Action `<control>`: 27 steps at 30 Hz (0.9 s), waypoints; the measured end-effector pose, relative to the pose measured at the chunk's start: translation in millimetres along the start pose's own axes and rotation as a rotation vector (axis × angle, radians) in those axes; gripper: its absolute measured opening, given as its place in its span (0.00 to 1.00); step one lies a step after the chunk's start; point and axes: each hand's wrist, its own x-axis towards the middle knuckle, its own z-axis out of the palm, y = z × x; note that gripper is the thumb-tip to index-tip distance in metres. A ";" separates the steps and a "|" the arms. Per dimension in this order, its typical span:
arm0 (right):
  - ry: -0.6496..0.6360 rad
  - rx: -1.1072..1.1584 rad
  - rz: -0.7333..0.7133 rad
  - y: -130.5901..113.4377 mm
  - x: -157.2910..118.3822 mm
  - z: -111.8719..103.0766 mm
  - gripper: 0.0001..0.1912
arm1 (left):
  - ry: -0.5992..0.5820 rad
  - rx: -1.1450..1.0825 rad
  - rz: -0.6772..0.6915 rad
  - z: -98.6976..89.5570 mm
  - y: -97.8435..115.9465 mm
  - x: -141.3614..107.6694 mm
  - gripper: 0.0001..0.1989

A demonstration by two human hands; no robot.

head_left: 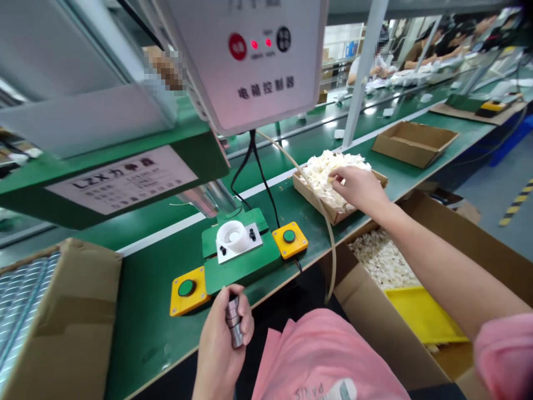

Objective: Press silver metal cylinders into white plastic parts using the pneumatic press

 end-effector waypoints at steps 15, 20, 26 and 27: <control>-0.375 0.684 -0.668 -142.4 -96.5 1.2 0.16 | -0.032 0.144 -0.016 12.2 -9.3 1.2 0.24; -0.261 0.587 -0.826 -143.8 -90.7 11.0 0.18 | -0.070 0.094 0.024 7.3 -6.2 7.9 0.23; -0.117 0.579 -0.563 -160.3 -43.8 33.0 0.13 | -0.017 -0.068 0.068 -0.8 9.4 10.0 0.18; -0.112 0.560 -0.543 -163.7 -36.3 37.9 0.13 | -0.002 -0.082 0.073 -2.4 12.4 10.0 0.16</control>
